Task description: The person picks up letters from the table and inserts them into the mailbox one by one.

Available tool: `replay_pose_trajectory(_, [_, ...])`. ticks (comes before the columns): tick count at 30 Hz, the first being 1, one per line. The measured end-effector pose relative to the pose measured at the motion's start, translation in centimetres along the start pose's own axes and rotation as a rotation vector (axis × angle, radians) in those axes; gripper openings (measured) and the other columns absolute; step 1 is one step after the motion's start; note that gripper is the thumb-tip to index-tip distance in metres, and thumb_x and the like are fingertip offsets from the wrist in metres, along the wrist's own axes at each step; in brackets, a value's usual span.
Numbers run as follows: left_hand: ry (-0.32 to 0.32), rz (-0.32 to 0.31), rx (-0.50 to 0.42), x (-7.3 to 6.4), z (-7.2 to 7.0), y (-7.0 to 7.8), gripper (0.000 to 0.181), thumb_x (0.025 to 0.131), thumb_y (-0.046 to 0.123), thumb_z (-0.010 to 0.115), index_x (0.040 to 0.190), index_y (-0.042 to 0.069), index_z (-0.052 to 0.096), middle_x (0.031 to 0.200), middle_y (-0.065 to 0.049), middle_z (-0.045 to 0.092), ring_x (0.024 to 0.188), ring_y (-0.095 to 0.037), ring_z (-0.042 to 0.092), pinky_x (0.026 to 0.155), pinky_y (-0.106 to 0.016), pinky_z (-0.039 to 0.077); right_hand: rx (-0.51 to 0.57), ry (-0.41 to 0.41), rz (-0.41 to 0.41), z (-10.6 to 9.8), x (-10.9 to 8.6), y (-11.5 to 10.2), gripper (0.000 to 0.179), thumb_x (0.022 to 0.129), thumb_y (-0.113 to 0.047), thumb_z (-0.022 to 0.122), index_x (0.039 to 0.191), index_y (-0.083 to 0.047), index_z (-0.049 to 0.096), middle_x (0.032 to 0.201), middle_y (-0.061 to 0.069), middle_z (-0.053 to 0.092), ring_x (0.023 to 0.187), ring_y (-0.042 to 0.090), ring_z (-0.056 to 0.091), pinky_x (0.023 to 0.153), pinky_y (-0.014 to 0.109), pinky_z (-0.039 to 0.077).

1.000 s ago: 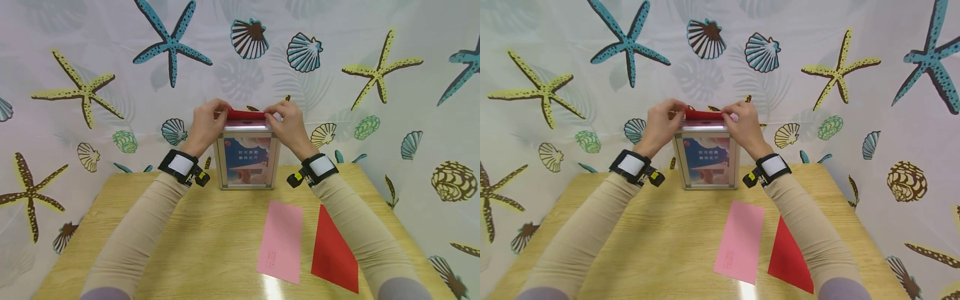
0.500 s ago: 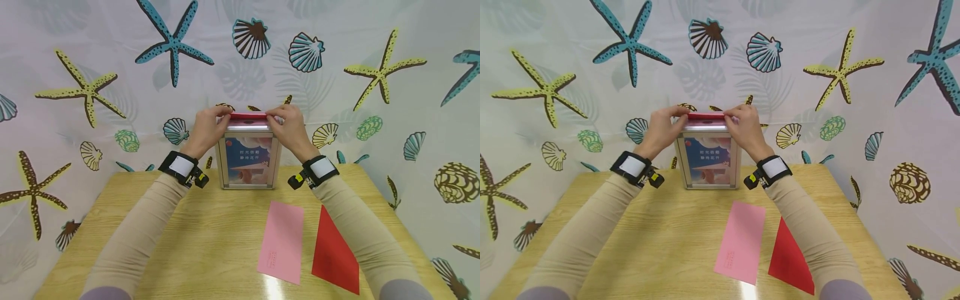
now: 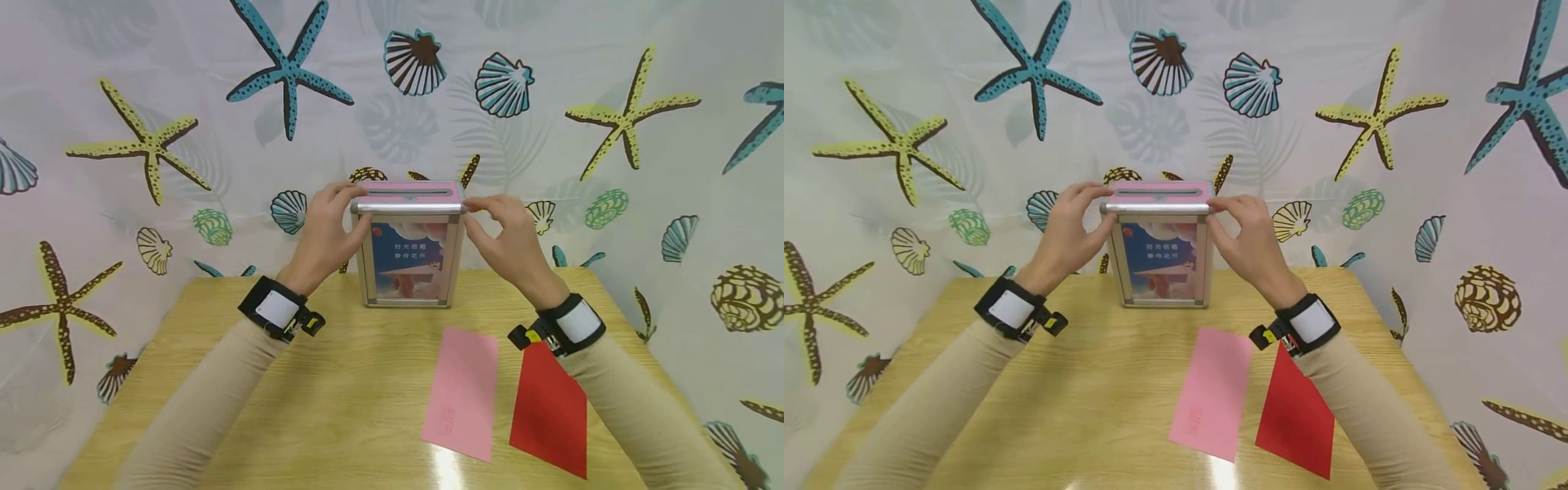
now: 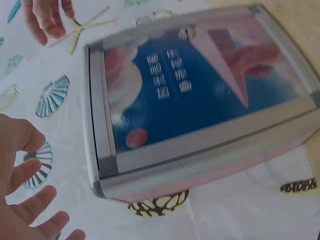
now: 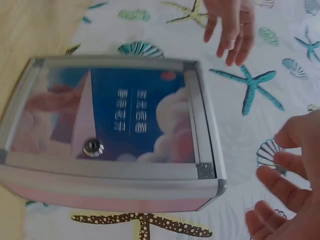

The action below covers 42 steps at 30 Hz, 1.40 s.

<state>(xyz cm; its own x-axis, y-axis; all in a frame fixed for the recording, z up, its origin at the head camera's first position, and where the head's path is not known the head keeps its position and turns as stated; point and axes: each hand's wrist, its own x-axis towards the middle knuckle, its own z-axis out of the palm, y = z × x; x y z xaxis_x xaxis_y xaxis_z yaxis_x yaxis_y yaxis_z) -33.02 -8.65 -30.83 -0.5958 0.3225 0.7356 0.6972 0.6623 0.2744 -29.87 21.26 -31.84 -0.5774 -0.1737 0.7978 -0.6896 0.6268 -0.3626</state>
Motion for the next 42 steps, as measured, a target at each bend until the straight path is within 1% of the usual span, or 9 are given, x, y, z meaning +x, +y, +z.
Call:
replay_pose_trajectory(2, [0.001,0.001,-0.021,-1.4,0.0,0.6,0.042,0.089,0.022,0.068,0.126,0.005,0.059,0.129,-0.016,0.055,0.121,-0.032,0.048,0.102,-0.050,0.040,0.017,-0.066,0.050,-0.6,-1.5,-0.7,0.032,0.091,-0.014,0.066,0.122,-0.005,0.065,0.108,0.013,0.068,0.108,0.027,0.055,0.086,0.050,0.046])
replay_pose_trajectory(5, [-0.038,-0.016,-0.038,-3.5,-0.2,1.7,0.049,0.087,0.026,0.071,0.129,0.006,0.057,0.131,-0.016,0.054,0.123,-0.032,0.047,0.102,-0.053,0.040,0.038,-0.149,0.122,-0.8,-3.7,-1.5,0.045,0.090,-0.018,0.068,0.132,-0.007,0.057,0.118,0.014,0.065,0.115,0.028,0.053,0.088,0.053,0.047])
replay_pose_trajectory(9, [-0.113,-0.025,-0.005,-6.6,0.6,2.9,0.059,0.083,0.035,0.073,0.132,0.006,0.055,0.133,-0.017,0.052,0.124,-0.033,0.046,0.103,-0.055,0.039,0.038,-0.247,0.184,-0.6,-6.4,-2.4,0.059,0.089,-0.024,0.070,0.140,-0.006,0.048,0.129,0.016,0.059,0.122,0.031,0.049,0.094,0.057,0.044])
replay_pose_trajectory(14, [-0.297,-0.005,0.089,-10.8,2.8,4.6,0.078,0.085,0.060,0.063,0.139,0.006,0.047,0.138,-0.018,0.048,0.130,-0.036,0.041,0.103,-0.061,0.038,0.001,-0.395,0.270,-0.1,-9.7,-2.7,0.075,0.088,-0.037,0.071,0.147,-0.003,0.038,0.140,0.020,0.049,0.130,0.036,0.041,0.103,0.063,0.036])
replay_pose_trajectory(20, [-0.525,-0.056,0.153,-15.5,5.8,7.0,0.093,0.083,0.078,0.047,0.147,0.012,0.037,0.149,-0.017,0.038,0.138,-0.040,0.028,0.103,-0.064,0.036,-0.046,-0.581,0.413,0.4,-14.0,-2.7,0.093,0.084,-0.049,0.071,0.150,0.000,0.027,0.149,0.026,0.035,0.136,0.046,0.029,0.101,0.070,0.034])
replay_pose_trajectory(24, [-0.671,-0.060,0.151,-18.3,8.1,8.5,0.102,0.080,0.084,0.042,0.150,0.011,0.033,0.151,-0.018,0.035,0.140,-0.042,0.024,0.104,-0.065,0.034,-0.057,-0.669,0.482,0.7,-16.7,-2.6,0.099,0.081,-0.054,0.072,0.149,0.003,0.027,0.150,0.028,0.034,0.135,0.048,0.029,0.097,0.070,0.038])
replay_pose_trajectory(27, [-0.758,-0.081,0.117,-20.1,9.0,9.6,0.106,0.078,0.086,0.043,0.150,0.009,0.032,0.153,-0.020,0.032,0.142,-0.043,0.020,0.105,-0.067,0.032,-0.051,-0.730,0.502,0.9,-18.7,-2.6,0.105,0.079,-0.058,0.073,0.149,0.005,0.026,0.150,0.030,0.031,0.136,0.050,0.026,0.099,0.070,0.036])
replay_pose_trajectory(32, [-0.843,-0.122,0.080,-22.0,9.6,10.8,0.111,0.076,0.089,0.040,0.153,0.010,0.027,0.158,-0.022,0.022,0.144,-0.040,0.011,0.109,-0.065,0.027,-0.086,-0.829,0.514,0.9,-21.0,-3.0,0.113,0.074,-0.064,0.073,0.149,0.006,0.025,0.151,0.034,0.026,0.137,0.055,0.018,0.104,0.069,0.031])
replay_pose_trajectory(42, [-0.887,-0.082,0.060,-23.3,9.5,11.9,0.114,0.075,0.091,0.035,0.154,0.009,0.024,0.159,-0.020,0.020,0.145,-0.038,0.009,0.111,-0.064,0.025,-0.178,-0.826,0.431,-0.3,-23.2,-3.7,0.112,0.072,-0.068,0.071,0.146,0.006,0.032,0.149,0.036,0.030,0.134,0.058,0.021,0.105,0.068,0.031])
